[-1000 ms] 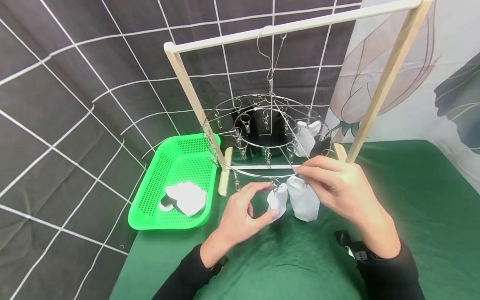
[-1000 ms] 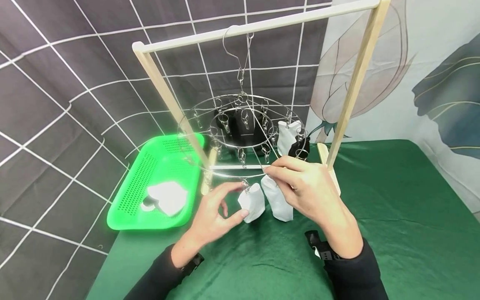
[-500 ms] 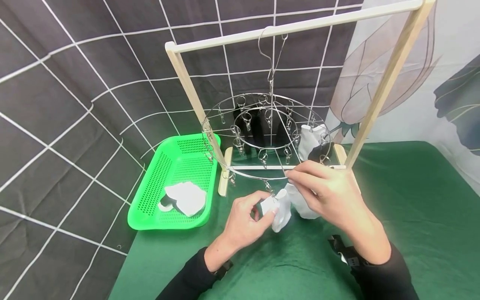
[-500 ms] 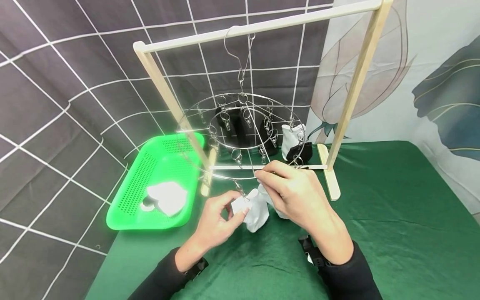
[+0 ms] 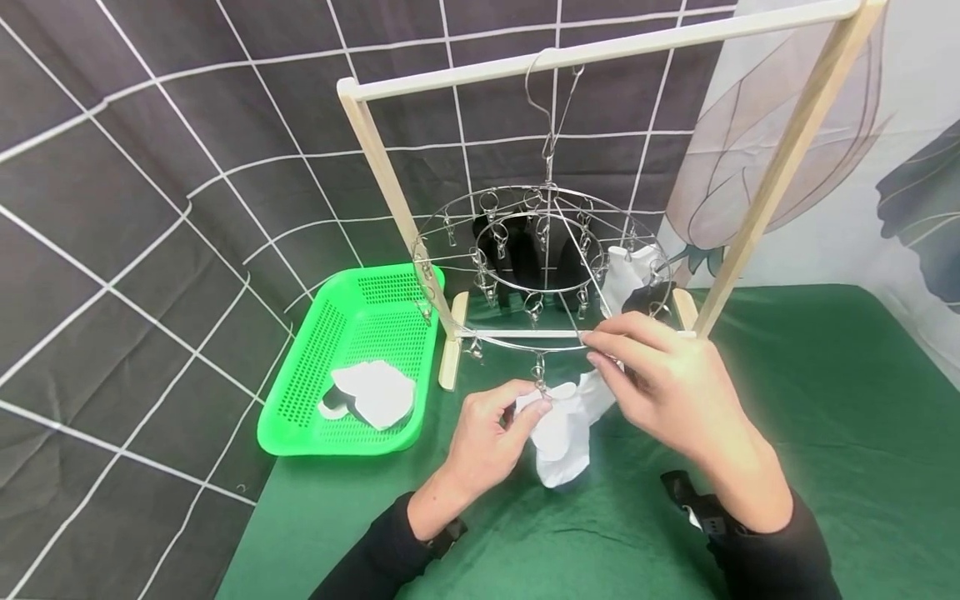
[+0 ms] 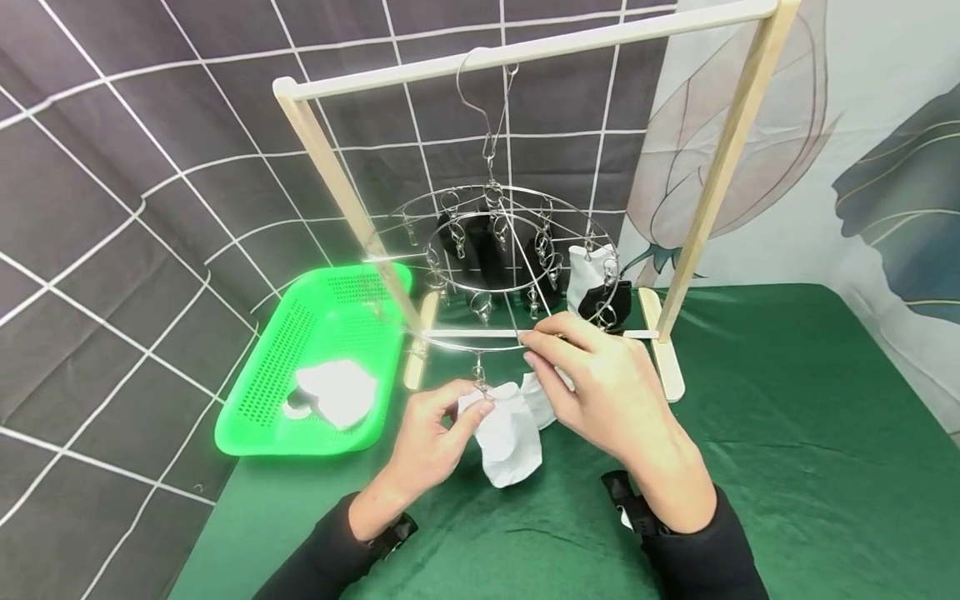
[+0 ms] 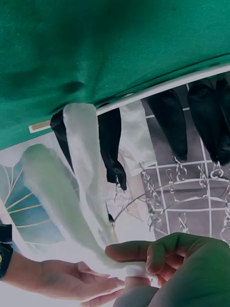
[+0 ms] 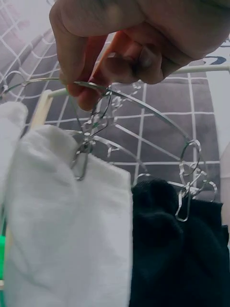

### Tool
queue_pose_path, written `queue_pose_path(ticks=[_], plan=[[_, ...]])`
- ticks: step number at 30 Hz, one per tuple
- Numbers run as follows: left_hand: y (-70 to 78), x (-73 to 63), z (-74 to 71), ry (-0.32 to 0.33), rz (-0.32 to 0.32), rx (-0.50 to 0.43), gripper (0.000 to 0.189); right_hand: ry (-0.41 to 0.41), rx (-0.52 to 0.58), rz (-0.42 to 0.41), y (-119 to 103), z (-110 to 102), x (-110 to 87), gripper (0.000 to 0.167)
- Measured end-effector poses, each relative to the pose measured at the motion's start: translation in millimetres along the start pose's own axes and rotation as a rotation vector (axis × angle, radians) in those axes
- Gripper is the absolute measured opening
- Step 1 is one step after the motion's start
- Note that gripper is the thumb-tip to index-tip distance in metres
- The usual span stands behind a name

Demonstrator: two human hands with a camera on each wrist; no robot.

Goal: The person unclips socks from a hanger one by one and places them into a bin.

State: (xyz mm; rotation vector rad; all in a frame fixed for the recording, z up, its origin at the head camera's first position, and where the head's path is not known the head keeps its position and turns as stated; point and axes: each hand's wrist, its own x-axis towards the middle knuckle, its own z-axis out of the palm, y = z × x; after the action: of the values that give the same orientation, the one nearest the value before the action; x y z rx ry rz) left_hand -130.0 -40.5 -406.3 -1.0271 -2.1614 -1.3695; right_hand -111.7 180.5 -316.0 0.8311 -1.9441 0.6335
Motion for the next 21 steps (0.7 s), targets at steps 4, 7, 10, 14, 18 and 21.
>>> queue_pose_path(ticks=[4,7,10,14,18,21], plan=[[-2.4,0.3,-0.1,0.003,0.007,0.0,0.008,0.063,0.091,0.027,-1,-8,3.4,0.013],[-2.8,-0.2,-0.3,-0.001,0.007,-0.004,0.009,0.038,0.162,0.015,-2,-12,2.7,0.008],[-2.1,-0.6,-0.2,-0.009,0.005,0.003,0.008,-0.092,0.204,0.0,-1,-12,-1.2,0.014],[-0.1,-0.5,-0.5,-0.022,-0.003,-0.002,0.009,-0.263,0.267,0.02,-1,-1,-7.0,0.03],[1.1,-0.8,0.0,-0.034,-0.002,-0.014,0.01,-0.317,0.329,0.048,-5,13,-10.5,0.035],[1.0,-0.9,0.6,-0.038,0.009,-0.014,0.009,-0.294,0.358,0.06,-9,21,-11.1,0.034]])
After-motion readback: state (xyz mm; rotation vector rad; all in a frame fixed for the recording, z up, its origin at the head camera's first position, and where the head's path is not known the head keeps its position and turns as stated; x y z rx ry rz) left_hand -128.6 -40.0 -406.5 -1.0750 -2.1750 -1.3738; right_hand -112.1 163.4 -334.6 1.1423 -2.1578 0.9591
